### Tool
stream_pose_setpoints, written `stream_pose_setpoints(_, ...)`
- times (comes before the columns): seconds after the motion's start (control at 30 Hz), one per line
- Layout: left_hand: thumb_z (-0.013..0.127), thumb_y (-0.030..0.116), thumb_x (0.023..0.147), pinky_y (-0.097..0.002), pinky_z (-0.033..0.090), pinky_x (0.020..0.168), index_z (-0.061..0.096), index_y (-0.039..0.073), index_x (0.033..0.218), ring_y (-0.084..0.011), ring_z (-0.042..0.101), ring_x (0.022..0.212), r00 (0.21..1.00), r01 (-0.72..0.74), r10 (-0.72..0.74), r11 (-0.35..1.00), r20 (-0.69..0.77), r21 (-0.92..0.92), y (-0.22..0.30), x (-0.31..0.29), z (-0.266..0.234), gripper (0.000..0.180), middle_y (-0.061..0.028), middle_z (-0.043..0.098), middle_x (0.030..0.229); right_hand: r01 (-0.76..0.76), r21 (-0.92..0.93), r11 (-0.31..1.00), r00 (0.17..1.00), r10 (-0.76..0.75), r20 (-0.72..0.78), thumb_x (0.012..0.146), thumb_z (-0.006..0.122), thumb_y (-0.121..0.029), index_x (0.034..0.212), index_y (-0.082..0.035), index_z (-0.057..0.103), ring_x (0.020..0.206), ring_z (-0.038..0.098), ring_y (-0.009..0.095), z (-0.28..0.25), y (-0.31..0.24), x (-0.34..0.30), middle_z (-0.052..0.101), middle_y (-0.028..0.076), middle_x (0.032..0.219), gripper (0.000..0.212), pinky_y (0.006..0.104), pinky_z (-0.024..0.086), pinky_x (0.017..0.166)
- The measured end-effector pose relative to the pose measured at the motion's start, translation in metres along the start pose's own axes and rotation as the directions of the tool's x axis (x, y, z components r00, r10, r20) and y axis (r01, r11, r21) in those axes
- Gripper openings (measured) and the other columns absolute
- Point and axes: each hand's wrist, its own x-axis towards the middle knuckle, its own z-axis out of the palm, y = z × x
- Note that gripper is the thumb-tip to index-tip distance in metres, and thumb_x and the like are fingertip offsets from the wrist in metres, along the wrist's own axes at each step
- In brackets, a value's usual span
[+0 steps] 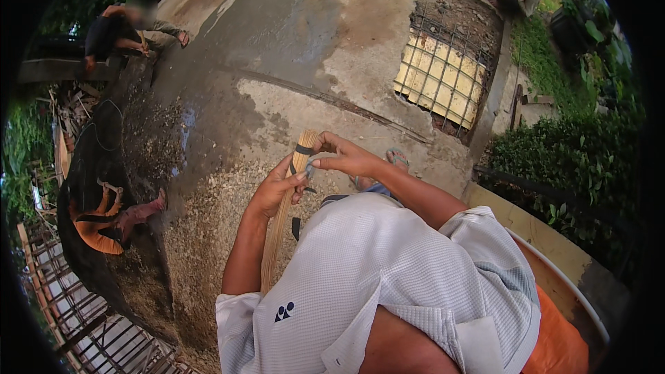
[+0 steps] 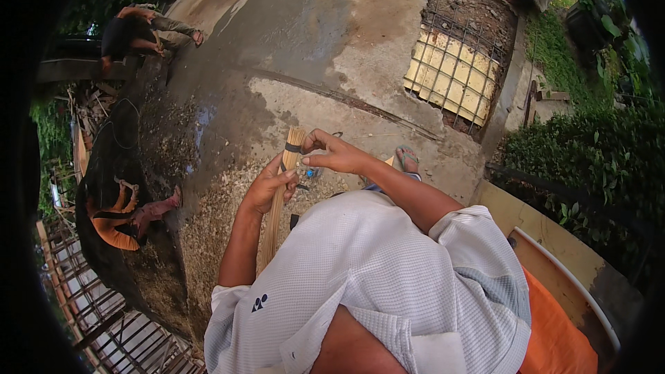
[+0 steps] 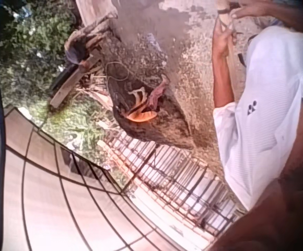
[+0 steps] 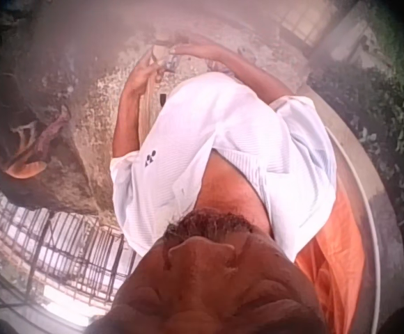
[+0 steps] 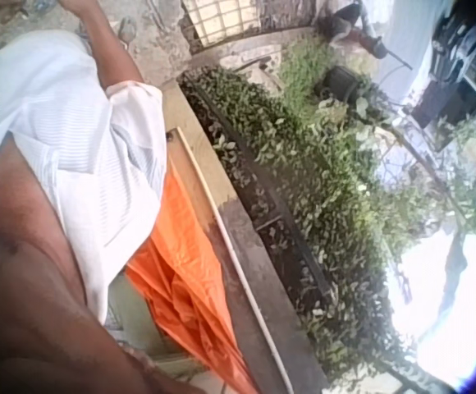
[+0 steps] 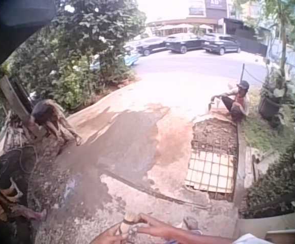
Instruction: The person wraps blue tape around a bundle of sticks to secure them together.
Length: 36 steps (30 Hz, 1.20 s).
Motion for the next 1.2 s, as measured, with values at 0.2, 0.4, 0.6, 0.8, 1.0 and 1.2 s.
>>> stream_pose_setpoints(0.2, 0.069, 0.017, 0.096, -0.0231, 0.043, 0.051, 0.036, 0.012, 0.156, -0.0083, 0.053, 0.065, 1.000, 0.011, -0.014, 0.996, -0.028, -0.093, -0.001, 0.002, -0.009, 0.069, -0.0014, 0.057, 0.081, -0.077, -0.044, 0.996, 0.997, 0.076, -0.019, 0.099, 0.068, -0.026, 0.108, -0.001, 0.069, 0.089, 0.060, 0.012, 0.000, 0.015, 0.014, 0.066, 0.004, 0.096, 0.027, 0.0298, 0.050, 0.081)
stream_pose_setpoints(0.4, 0.066, 0.019, 0.098, -0.0234, 0.041, 0.048, 0.033, 0.014, 0.155, -0.0092, 0.048, 0.053, 0.992, -0.010, 0.001, 0.998, -0.124, -0.069, -0.006, 0.001, -0.027, 0.066, -0.0024, 0.052, 0.074, -0.214, -0.070, 0.974, 0.975, 0.208, -0.083, 0.098, 0.069, -0.032, 0.098, 0.000, 0.072, 0.066, 0.058, 0.011, -0.008, 0.006, -0.005, 0.066, 0.004, 0.075, 0.032, 0.0283, 0.048, 0.061)
stream_pose_setpoints(0.6, 0.064, 0.018, 0.099, -0.0230, 0.040, 0.046, 0.033, 0.014, 0.155, -0.0090, 0.047, 0.052, 0.996, -0.028, 0.019, 0.995, -0.090, -0.101, -0.004, -0.003, -0.032, 0.064, -0.0029, 0.052, 0.073, -0.470, 0.224, 0.854, 0.849, 0.507, -0.151, 0.097, 0.071, -0.031, 0.100, -0.001, 0.072, 0.069, 0.057, 0.012, -0.009, -0.003, -0.001, 0.066, 0.003, 0.080, 0.030, 0.0293, 0.047, 0.061)
stream_pose_setpoints(0.8, 0.065, 0.016, 0.098, -0.0206, 0.040, 0.049, 0.037, 0.010, 0.154, -0.0065, 0.049, 0.061, 0.996, -0.030, 0.024, 0.997, -0.083, -0.075, -0.002, -0.006, -0.028, 0.063, -0.0003, 0.054, 0.078, -0.537, 0.165, 0.827, 0.823, 0.557, -0.114, 0.097, 0.071, -0.030, 0.098, -0.002, 0.073, 0.069, 0.055, 0.012, -0.013, 0.013, -0.001, 0.067, 0.002, 0.085, 0.029, 0.0283, 0.047, 0.061)
stream_pose_setpoints(1.0, 0.065, 0.020, 0.099, -0.0228, 0.039, 0.048, 0.050, 0.008, 0.140, -0.0063, 0.047, 0.058, 0.967, 0.012, 0.024, 0.990, -0.255, 0.138, -0.011, 0.001, -0.032, 0.045, 0.0011, 0.052, 0.074, -0.403, -0.235, 0.884, 0.915, 0.395, -0.083, 0.098, 0.068, -0.031, 0.101, -0.004, 0.074, 0.066, 0.053, 0.012, -0.018, -0.019, -0.021, 0.059, 0.001, 0.072, 0.028, 0.0326, 0.047, 0.064)
stream_pose_setpoints(1.2, 0.064, 0.029, 0.098, -0.0345, 0.047, 0.057, 0.057, 0.004, 0.119, -0.0197, 0.059, 0.065, 0.923, 0.099, 0.114, 0.852, -0.367, 0.514, -0.041, 0.023, -0.038, 0.033, -0.0080, 0.061, 0.074, -0.200, -0.448, 0.871, 0.977, 0.214, -0.019, 0.101, 0.063, -0.024, 0.095, 0.001, 0.070, 0.079, 0.064, 0.019, 0.012, -0.086, -0.048, 0.069, 0.009, 0.084, 0.027, 0.0346, 0.050, 0.072)
